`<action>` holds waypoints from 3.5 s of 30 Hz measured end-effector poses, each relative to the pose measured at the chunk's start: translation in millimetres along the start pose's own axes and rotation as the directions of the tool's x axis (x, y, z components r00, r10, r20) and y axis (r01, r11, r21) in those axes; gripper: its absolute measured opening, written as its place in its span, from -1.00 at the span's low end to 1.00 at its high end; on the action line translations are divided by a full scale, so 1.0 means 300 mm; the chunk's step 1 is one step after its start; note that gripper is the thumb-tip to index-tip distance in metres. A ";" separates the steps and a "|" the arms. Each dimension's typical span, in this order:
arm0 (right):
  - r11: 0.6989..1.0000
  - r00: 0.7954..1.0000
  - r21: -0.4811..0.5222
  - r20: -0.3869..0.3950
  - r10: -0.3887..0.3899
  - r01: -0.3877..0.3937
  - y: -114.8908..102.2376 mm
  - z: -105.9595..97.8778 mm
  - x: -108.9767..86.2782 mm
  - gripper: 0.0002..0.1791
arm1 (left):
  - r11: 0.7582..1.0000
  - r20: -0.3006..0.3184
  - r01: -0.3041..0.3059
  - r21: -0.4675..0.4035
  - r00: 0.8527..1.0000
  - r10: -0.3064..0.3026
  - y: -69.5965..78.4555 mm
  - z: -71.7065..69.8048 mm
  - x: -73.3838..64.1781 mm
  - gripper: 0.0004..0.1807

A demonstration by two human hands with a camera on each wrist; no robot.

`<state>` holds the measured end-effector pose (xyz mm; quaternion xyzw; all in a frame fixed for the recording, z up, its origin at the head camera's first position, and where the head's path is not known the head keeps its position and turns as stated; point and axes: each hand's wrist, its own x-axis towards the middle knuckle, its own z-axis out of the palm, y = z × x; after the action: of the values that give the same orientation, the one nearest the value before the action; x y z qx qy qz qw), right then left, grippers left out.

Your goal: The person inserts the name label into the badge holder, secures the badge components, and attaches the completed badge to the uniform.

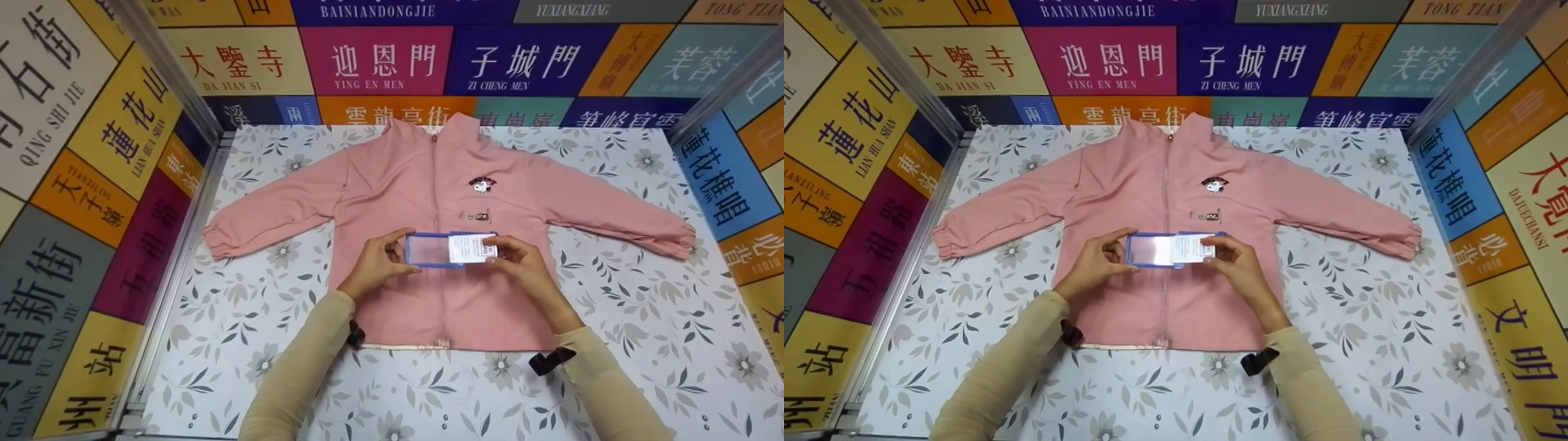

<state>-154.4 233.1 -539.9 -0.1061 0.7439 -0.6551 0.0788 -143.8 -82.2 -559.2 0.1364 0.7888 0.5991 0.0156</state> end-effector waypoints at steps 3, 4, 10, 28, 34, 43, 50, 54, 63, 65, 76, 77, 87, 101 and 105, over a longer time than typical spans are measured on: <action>1.000 1.000 -0.010 -0.007 0.009 -0.009 0.001 -0.003 -0.006 -0.56 | 1.000 0.006 -0.007 0.000 1.000 0.007 0.001 0.005 0.002 -0.18; 1.000 1.000 -0.012 -0.009 0.011 -0.011 0.001 -0.004 -0.008 -0.56 | 1.000 0.007 -0.008 -0.001 1.000 0.008 0.000 0.007 0.002 -0.18; 0.999 1.000 -0.043 -0.009 0.017 -0.017 -0.004 0.000 -0.011 -0.57 | 1.000 0.010 -0.014 -0.004 1.000 0.014 0.002 0.013 0.004 -0.18; 0.999 0.999 -0.015 0.024 0.033 -0.032 -0.003 0.040 0.015 -0.54 | 0.999 -0.030 0.034 0.008 0.999 -0.034 0.008 0.016 0.001 -0.18; 0.998 0.998 -0.007 0.020 0.055 -0.055 0.004 0.052 0.013 -0.53 | 0.998 -0.026 0.059 0.019 0.998 -0.059 0.012 0.026 -0.002 -0.17; 0.998 0.997 -0.023 0.051 0.066 -0.064 -0.021 0.072 0.010 -0.53 | 0.999 -0.011 0.030 0.013 0.999 -0.030 0.002 0.025 -0.002 -0.18; 0.999 0.997 -0.028 0.062 0.046 -0.044 -0.085 0.093 0.001 -0.55 | 1.000 -0.005 0.013 0.003 1.000 -0.013 0.002 0.017 0.002 -0.17; 0.999 0.997 -0.020 0.063 0.049 -0.048 -0.090 0.099 0.003 -0.55 | 0.999 -0.005 0.032 0.014 0.999 -0.031 0.009 0.019 0.003 -0.16; 0.999 0.998 -0.021 0.046 0.030 -0.030 0.004 0.096 0.034 -0.58 | 0.998 -0.004 0.061 -0.024 0.998 -0.061 0.112 0.016 -0.014 -0.20; 0.999 0.998 -0.024 0.046 0.033 -0.032 0.002 0.096 0.035 -0.58 | 0.998 -0.001 0.058 -0.025 0.998 -0.058 0.115 0.014 -0.013 -0.20; 0.999 0.999 -0.040 0.037 0.027 -0.026 -0.003 0.099 0.037 -0.58 | 0.998 -0.026 0.057 0.021 0.998 -0.056 0.024 0.024 0.011 -0.18; 0.999 0.999 -0.042 0.036 0.022 -0.021 -0.003 0.099 0.035 -0.57 | 0.998 -0.023 0.054 0.019 0.998 -0.054 0.022 0.024 0.011 -0.18; 0.999 0.999 -0.039 0.047 -0.007 0.009 -0.002 0.105 0.032 -0.57 | 1.000 -0.013 0.004 0.005 1.000 -0.004 0.018 0.020 0.011 -0.17; 0.999 0.999 -0.021 0.039 0.037 -0.036 -0.029 0.121 0.030 -0.57 | 1.000 -0.011 -0.001 -0.009 1.000 0.001 0.023 0.028 0.011 -0.16; 0.999 0.999 -0.026 0.045 0.030 -0.029 -0.080 0.133 0.013 -0.58 | 1.000 -0.005 0.001 -0.018 1.000 -0.001 0.023 0.030 0.013 -0.18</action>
<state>-146.5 190.9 -521.3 -0.1111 0.7515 -0.6420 0.1041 -144.5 -71.2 -554.7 0.1345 0.7836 0.6063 0.0153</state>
